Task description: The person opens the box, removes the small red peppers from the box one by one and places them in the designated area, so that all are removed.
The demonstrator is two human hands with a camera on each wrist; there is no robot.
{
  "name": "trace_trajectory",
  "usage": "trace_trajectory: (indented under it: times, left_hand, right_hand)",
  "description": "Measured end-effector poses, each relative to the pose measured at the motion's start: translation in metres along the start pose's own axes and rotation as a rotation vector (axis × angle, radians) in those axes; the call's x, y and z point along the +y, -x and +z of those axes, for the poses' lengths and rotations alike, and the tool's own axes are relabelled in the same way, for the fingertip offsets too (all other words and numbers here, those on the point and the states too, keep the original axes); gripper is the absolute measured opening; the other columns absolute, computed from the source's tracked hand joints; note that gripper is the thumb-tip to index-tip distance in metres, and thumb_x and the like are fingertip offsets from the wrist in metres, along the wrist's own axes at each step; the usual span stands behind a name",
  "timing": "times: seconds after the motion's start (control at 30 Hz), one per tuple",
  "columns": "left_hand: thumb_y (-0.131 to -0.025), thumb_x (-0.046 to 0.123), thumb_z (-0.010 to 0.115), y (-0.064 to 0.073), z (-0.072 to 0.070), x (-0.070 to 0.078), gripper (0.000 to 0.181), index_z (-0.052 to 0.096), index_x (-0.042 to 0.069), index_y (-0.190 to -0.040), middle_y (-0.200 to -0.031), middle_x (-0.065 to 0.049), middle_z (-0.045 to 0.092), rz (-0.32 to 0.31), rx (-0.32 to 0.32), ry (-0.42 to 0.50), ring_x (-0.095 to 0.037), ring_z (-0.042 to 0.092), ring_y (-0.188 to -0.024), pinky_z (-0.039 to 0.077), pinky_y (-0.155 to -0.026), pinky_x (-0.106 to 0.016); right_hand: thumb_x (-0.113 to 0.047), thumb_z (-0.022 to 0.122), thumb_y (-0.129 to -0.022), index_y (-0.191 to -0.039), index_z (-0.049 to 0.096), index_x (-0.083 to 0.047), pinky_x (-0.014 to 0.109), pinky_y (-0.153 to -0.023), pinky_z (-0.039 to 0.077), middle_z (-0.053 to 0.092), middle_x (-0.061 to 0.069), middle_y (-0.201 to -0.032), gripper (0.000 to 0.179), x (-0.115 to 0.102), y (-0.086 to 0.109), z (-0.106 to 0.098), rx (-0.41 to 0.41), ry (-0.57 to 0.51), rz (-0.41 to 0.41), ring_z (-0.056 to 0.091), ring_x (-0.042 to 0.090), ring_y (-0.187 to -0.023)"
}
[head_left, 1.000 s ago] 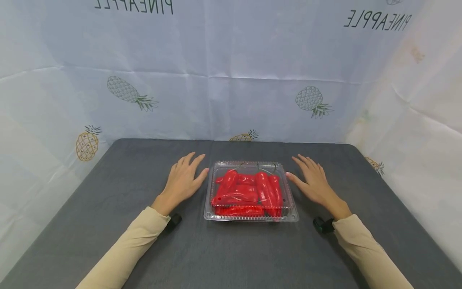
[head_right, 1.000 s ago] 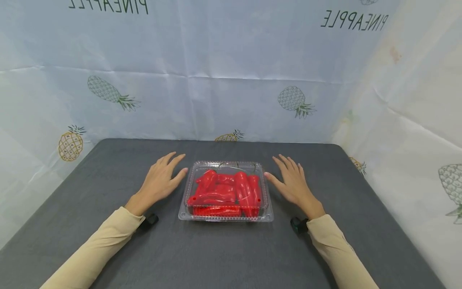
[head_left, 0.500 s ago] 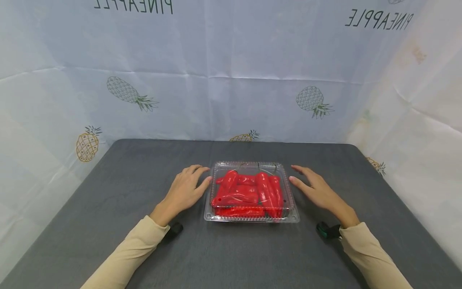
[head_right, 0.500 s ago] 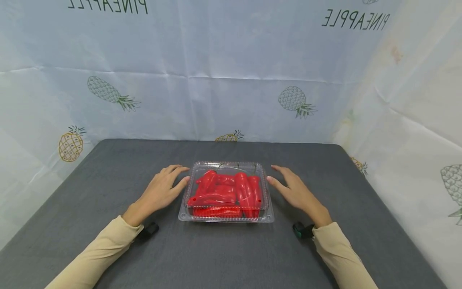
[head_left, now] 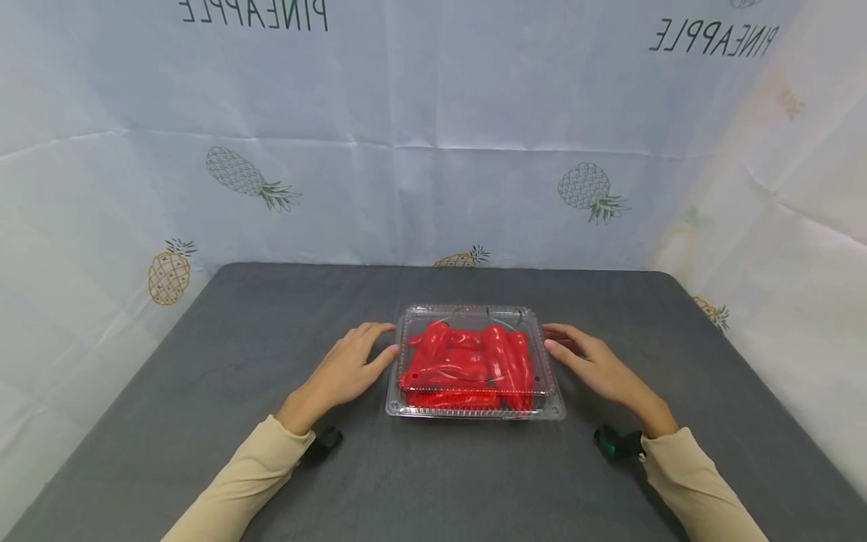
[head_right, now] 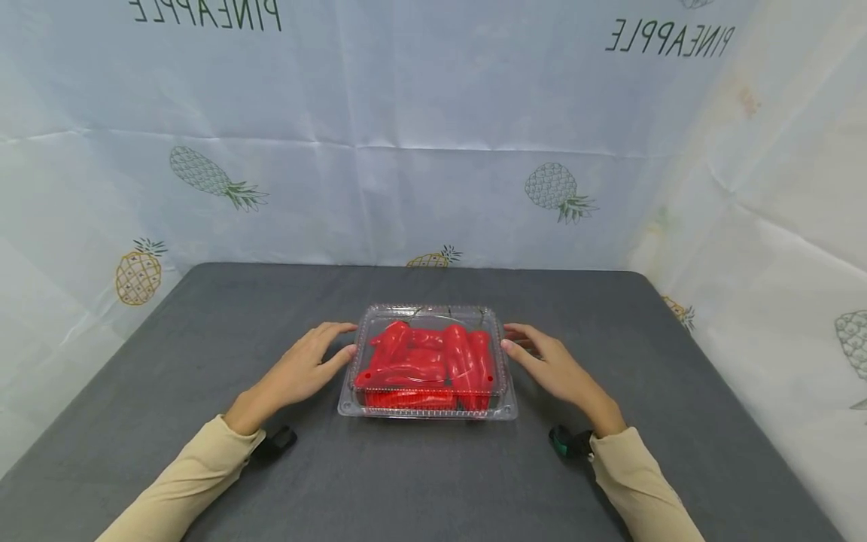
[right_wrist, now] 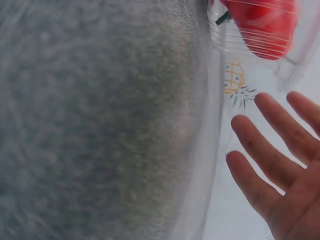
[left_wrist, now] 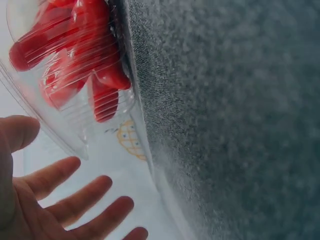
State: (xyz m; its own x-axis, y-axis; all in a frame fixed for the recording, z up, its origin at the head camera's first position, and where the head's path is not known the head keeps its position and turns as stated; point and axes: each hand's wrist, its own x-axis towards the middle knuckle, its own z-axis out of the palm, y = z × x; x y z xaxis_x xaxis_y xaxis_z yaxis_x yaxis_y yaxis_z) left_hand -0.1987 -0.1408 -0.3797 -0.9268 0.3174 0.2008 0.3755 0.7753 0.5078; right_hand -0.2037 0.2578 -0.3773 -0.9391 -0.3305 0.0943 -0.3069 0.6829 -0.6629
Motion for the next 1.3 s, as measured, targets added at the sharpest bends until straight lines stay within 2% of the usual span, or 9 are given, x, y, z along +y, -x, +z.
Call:
trace_trajectory:
  times: [0.13,0.33,0.47,0.8,0.9,1.03,1.13,1.3]
  left_hand:
    - [-0.098,0.04,0.058,0.002,-0.003,-0.002,0.054,0.051,0.01,-0.142,-0.142,-0.013,0.055,-0.005,-0.048,0.037,-0.034,0.05,-0.132,0.039,-0.108,-0.059]
    - [-0.098,0.041,0.057,0.001,-0.008,-0.005,0.057,0.045,0.013,-0.146,-0.138,-0.011,0.057,-0.042,-0.149,0.132,-0.03,0.055,-0.127,0.046,-0.104,-0.054]
    - [-0.099,0.041,0.057,-0.001,-0.01,-0.008,0.056,0.046,0.011,-0.144,-0.134,-0.012,0.06,-0.041,-0.199,0.181,-0.029,0.059,-0.123,0.05,-0.101,-0.052]
    - [-0.098,0.041,0.057,-0.001,-0.018,-0.011,0.051,0.052,0.007,-0.135,-0.126,-0.01,0.063,-0.067,-0.323,0.255,-0.025,0.059,-0.117,0.051,-0.098,-0.047]
    - [-0.098,0.038,0.057,-0.001,-0.02,-0.012,0.046,0.054,0.006,-0.131,-0.12,-0.009,0.063,-0.067,-0.374,0.293,-0.022,0.061,-0.107,0.054,-0.09,-0.041]
    - [-0.099,0.031,0.057,-0.001,-0.021,-0.016,0.039,0.057,0.001,-0.124,-0.107,-0.012,0.066,-0.016,-0.443,0.369,-0.021,0.062,-0.093,0.054,-0.078,-0.036]
    - [-0.1,0.028,0.056,-0.001,-0.022,-0.018,0.035,0.059,0.0,-0.12,-0.103,-0.012,0.067,0.006,-0.487,0.404,-0.021,0.063,-0.092,0.054,-0.077,-0.034]
    - [-0.101,0.029,0.054,0.0,-0.024,-0.02,0.033,0.06,0.003,-0.121,-0.105,-0.011,0.067,-0.002,-0.573,0.45,-0.021,0.064,-0.093,0.054,-0.077,-0.034]
  right_hand:
    - [-0.035,0.052,-0.102,-0.146,0.044,-0.004,0.056,-0.097,0.051,0.052,0.022,-0.143,0.054,-0.003,0.002,-0.005,-0.039,-0.029,0.004,0.057,0.04,-0.124]
    - [-0.028,0.056,-0.101,-0.146,0.041,0.0,0.053,-0.095,0.053,0.049,0.025,-0.144,0.055,-0.003,0.004,-0.012,-0.12,-0.087,-0.007,0.055,0.043,-0.125]
    - [-0.025,0.058,-0.099,-0.147,0.038,0.002,0.05,-0.094,0.055,0.049,0.027,-0.143,0.059,-0.001,0.006,-0.015,-0.178,-0.12,-0.013,0.054,0.046,-0.126]
    - [-0.022,0.06,-0.098,-0.151,0.029,0.004,0.029,-0.093,0.054,0.043,0.029,-0.146,0.066,0.0,0.008,-0.022,-0.295,-0.206,-0.016,0.05,0.048,-0.129]
    - [-0.02,0.061,-0.097,-0.152,0.027,0.004,0.021,-0.092,0.052,0.043,0.029,-0.146,0.068,0.0,0.009,-0.024,-0.313,-0.219,-0.027,0.05,0.048,-0.13]
    - [-0.018,0.062,-0.097,-0.153,0.024,0.003,0.015,-0.091,0.049,0.042,0.03,-0.147,0.071,0.0,0.01,-0.025,-0.328,-0.232,-0.052,0.051,0.048,-0.128]
    - [-0.017,0.063,-0.096,-0.154,0.022,0.002,0.019,-0.093,0.05,0.04,0.03,-0.148,0.074,-0.001,0.01,-0.026,-0.332,-0.243,-0.067,0.051,0.048,-0.128]
    - [-0.019,0.066,-0.094,-0.156,0.018,-0.001,0.047,-0.099,0.052,0.039,0.028,-0.149,0.08,-0.004,0.011,-0.024,-0.306,-0.224,-0.077,0.052,0.047,-0.128]
